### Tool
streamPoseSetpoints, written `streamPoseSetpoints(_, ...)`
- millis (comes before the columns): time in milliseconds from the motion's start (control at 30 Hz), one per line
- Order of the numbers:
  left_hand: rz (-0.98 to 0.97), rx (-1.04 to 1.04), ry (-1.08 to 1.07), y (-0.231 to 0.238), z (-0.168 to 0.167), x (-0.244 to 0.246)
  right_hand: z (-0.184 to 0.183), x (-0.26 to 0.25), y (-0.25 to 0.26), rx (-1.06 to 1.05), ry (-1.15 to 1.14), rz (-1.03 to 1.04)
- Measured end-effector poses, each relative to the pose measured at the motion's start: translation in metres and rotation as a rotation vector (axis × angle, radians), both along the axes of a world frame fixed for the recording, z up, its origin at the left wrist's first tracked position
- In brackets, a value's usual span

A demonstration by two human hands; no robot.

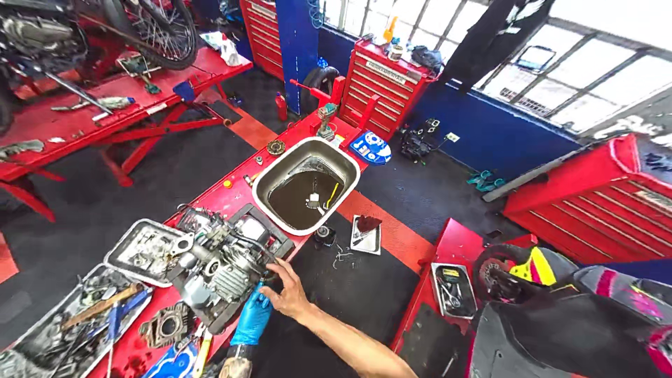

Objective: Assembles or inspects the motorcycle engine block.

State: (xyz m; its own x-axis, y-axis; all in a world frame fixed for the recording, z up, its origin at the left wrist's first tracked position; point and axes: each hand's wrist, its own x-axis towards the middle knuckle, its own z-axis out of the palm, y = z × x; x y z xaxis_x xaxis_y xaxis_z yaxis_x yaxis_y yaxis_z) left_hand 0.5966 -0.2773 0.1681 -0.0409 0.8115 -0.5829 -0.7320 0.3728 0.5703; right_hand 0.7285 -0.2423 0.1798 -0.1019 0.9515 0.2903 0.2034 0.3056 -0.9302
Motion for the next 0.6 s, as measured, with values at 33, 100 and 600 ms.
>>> streamPoseSetpoints(33, -0.002, -0.008, -0.005, 0.002, 0.002, 0.0, 0.0, 0.003, 0.0, -0.015, 0.029, 0.004)
streamPoseSetpoints(100, -0.005, 0.019, -0.058, 0.003, 0.002, -0.001, -0.001, 0.008, -0.003, -0.08, 0.088, 0.007)
streamPoseSetpoints(600, -0.424, -0.096, 0.366, -0.021, 0.039, 0.03, -0.025, 0.047, -0.057, -0.006, -0.392, 0.179)
